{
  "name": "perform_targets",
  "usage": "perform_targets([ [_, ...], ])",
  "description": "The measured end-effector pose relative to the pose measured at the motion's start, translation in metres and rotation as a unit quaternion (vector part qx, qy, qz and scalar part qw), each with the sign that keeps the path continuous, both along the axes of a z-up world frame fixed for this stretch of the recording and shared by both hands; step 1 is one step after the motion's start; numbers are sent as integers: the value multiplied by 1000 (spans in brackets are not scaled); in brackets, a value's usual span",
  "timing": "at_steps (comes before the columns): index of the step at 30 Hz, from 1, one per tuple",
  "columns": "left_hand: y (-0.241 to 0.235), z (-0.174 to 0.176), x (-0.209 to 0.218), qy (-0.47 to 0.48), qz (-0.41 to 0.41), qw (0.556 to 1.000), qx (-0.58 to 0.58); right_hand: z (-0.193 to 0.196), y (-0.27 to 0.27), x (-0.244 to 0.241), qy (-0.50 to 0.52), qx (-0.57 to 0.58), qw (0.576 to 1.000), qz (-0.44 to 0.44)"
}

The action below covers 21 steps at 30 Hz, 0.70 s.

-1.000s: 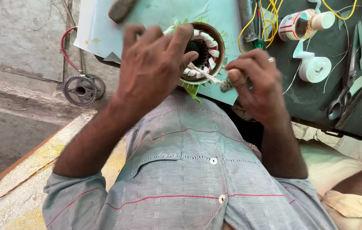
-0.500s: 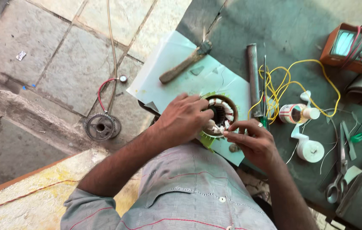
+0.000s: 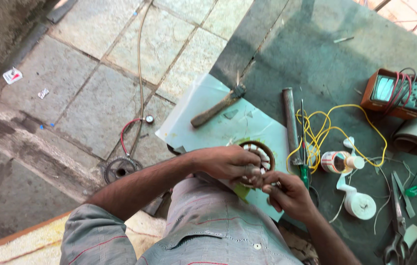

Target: The person wraps white insulating tape around the copper windings of a green motor stator. They repeatedly pull tape, fold it, and press it into the slots between windings, occasionally using a screwdriver to tuck the tape.

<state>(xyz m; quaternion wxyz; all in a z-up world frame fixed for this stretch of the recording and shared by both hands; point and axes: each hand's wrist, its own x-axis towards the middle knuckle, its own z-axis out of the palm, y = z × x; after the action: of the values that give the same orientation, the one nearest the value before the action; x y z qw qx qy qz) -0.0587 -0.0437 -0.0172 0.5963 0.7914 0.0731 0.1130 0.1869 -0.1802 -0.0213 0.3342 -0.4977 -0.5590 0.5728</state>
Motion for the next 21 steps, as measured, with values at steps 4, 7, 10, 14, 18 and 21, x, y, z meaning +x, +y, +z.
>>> perform_targets([
  [4, 13, 1, 9, 8, -96, 985, -145, -6, -1, 3, 65, -95, 993, -14],
  [7, 19, 6, 8, 97, -184, 933, -295, -5, 2, 0, 71, -98, 993, 16],
  [10, 18, 13, 12, 130, -165, 962, -173, 1, -2, -4, 85, -129, 988, 8],
  [14, 2, 30, 14, 114, -93, 987, 68, 10, 0, -11, -47, -144, 988, 1],
  [18, -18, 45, 6, 180, -59, 965, 180, 22, -2, -19, -182, 119, 975, 40],
  [21, -18, 53, 4, 172, -40, 965, 196, 28, 3, -23, -247, 99, 964, 32],
])
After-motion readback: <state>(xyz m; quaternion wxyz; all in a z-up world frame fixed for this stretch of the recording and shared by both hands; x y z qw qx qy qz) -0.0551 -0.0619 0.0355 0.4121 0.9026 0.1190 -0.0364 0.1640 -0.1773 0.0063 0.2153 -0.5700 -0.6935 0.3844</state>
